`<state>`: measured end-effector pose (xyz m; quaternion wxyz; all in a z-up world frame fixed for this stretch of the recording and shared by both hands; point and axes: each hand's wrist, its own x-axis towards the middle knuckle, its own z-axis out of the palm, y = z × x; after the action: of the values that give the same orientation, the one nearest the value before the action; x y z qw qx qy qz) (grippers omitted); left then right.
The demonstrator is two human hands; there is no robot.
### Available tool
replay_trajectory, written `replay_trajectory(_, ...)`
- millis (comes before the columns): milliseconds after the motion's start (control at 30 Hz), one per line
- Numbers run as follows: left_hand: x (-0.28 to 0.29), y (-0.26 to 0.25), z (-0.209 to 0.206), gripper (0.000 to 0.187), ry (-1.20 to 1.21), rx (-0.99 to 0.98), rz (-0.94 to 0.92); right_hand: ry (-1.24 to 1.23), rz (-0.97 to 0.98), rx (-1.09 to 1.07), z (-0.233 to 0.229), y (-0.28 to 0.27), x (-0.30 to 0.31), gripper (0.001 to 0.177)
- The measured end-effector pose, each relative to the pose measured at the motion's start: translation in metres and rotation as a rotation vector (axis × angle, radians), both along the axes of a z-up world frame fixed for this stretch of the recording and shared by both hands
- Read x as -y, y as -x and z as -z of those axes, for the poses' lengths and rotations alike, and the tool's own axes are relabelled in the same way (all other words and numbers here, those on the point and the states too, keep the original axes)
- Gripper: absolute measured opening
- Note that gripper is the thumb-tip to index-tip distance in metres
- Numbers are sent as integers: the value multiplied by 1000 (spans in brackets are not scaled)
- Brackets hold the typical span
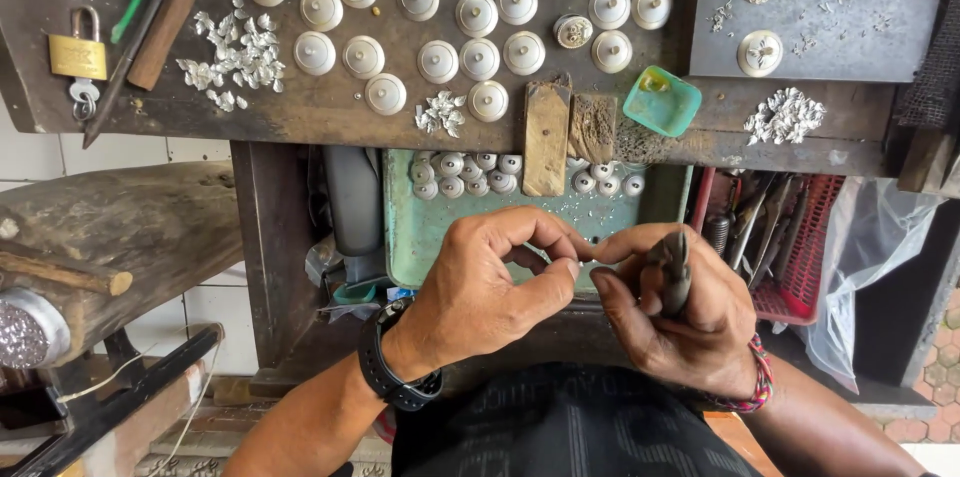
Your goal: Attaching small silver decorative pieces to larger circular silver bases using pliers in a workshop.
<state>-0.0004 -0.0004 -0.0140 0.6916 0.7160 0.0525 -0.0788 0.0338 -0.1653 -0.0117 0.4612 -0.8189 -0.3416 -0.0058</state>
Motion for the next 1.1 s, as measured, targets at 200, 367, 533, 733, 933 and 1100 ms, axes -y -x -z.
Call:
replay_trajectory(200, 5, 1, 10, 6, 83, -67, 39, -18, -125, 94, 13, 1, 10, 33)
replay_trajectory(367, 7, 2, 13, 5, 144, -130, -19, -53, -74, 116, 10, 3, 6, 32)
replay_trajectory(533, 8, 4, 10, 4, 149, -1, -32, -55, -75, 180, 7, 4, 4, 34)
replay_trajectory(733, -9, 4, -8, 5, 211, 169, -104, -149, -137, -188, -6, 3, -3, 20)
replay_trajectory(933, -24, 5, -8, 4, 419, 165, -170, -24, -259, -591, -7, 5, -7, 35)
replay_trajectory(1100, -25, 4, -5, 5, 423, 178, -201, -26, -270, -641, -4, 8, -8, 34)
